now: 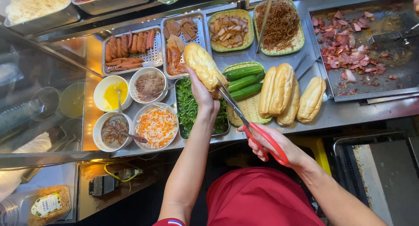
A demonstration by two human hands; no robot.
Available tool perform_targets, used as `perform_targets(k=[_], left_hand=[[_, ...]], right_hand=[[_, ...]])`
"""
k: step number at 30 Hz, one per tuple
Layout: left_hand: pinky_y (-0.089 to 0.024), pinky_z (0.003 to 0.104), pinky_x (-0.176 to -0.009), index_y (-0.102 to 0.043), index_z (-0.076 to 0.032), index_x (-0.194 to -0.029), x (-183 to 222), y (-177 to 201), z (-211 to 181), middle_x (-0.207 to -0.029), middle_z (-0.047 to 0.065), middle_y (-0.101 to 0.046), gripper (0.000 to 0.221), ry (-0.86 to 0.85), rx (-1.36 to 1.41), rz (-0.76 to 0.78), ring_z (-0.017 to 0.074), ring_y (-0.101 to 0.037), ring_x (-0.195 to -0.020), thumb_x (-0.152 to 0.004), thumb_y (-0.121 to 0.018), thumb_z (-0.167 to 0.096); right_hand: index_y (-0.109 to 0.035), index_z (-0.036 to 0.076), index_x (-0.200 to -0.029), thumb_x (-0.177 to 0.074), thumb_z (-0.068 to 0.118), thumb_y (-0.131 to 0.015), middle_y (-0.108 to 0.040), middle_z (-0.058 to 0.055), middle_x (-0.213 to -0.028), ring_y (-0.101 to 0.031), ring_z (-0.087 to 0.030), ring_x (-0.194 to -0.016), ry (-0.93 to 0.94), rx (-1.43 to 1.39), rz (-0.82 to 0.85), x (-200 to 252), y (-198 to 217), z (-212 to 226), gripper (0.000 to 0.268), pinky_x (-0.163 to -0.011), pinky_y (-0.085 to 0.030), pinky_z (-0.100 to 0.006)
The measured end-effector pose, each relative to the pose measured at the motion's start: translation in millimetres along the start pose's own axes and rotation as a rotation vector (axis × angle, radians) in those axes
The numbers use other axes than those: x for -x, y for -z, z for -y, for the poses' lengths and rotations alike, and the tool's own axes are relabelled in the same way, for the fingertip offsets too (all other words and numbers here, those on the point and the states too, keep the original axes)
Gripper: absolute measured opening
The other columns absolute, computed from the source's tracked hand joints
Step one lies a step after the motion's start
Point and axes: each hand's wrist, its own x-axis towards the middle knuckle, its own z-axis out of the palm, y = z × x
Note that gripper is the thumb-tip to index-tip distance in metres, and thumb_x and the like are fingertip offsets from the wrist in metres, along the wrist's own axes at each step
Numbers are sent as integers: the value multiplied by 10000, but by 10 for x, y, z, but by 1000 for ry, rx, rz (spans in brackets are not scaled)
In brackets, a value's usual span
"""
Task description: Prepare and assemble multiple Vietnamese sandwiches (banh mi) by cutting bread and adding various fillings and sauces.
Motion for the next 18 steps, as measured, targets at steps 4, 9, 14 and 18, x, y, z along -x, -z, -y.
perform_targets(k=[4, 9, 14, 18], left_hand=[[-617, 421, -819, -449, -57, -1476, -93, 40, -158, -1245, 109, -673, 736, -33, 82, 11, 238, -715, -1000, -1019, -380, -630], [-623, 431, -781, -446, -41, -1456, 75, -12, -103, -1165, 134, -662, 720, -11, 13, 29, 252, -706, -951, -1029, -387, -618], [-623, 428, -696, -439, -34, -1437, 302, -90, 15, -1102, 153, -657, 723, 34, -39, 59, 276, -716, -834, -1026, -384, -625], [-623, 423, -672, -428, -63, -1456, 393, -199, -2, -1106, 142, -657, 715, 14, -50, 36, 274, -722, -797, -1017, -378, -625]], right_hand=[[-533, 31, -1408, -1001, 390, -575, -501, 33, -765, -470, -62, -609, -43, 1, -14, 9, 19, -32, 544, -513, -402, -228], [-533, 39, -1400, -986, 407, -571, -506, 27, -754, -470, -70, -584, -27, 23, -29, -30, -42, 24, 555, -497, -409, -234], [-534, 35, -1419, -999, 426, -562, -497, 29, -767, -476, -63, -603, 25, 6, -30, -88, -80, 63, 574, -520, -430, -229], [-526, 42, -1422, -1001, 417, -564, -500, 26, -765, -487, -63, -611, 36, 16, -46, -195, -8, -25, 565, -522, -425, -223]])
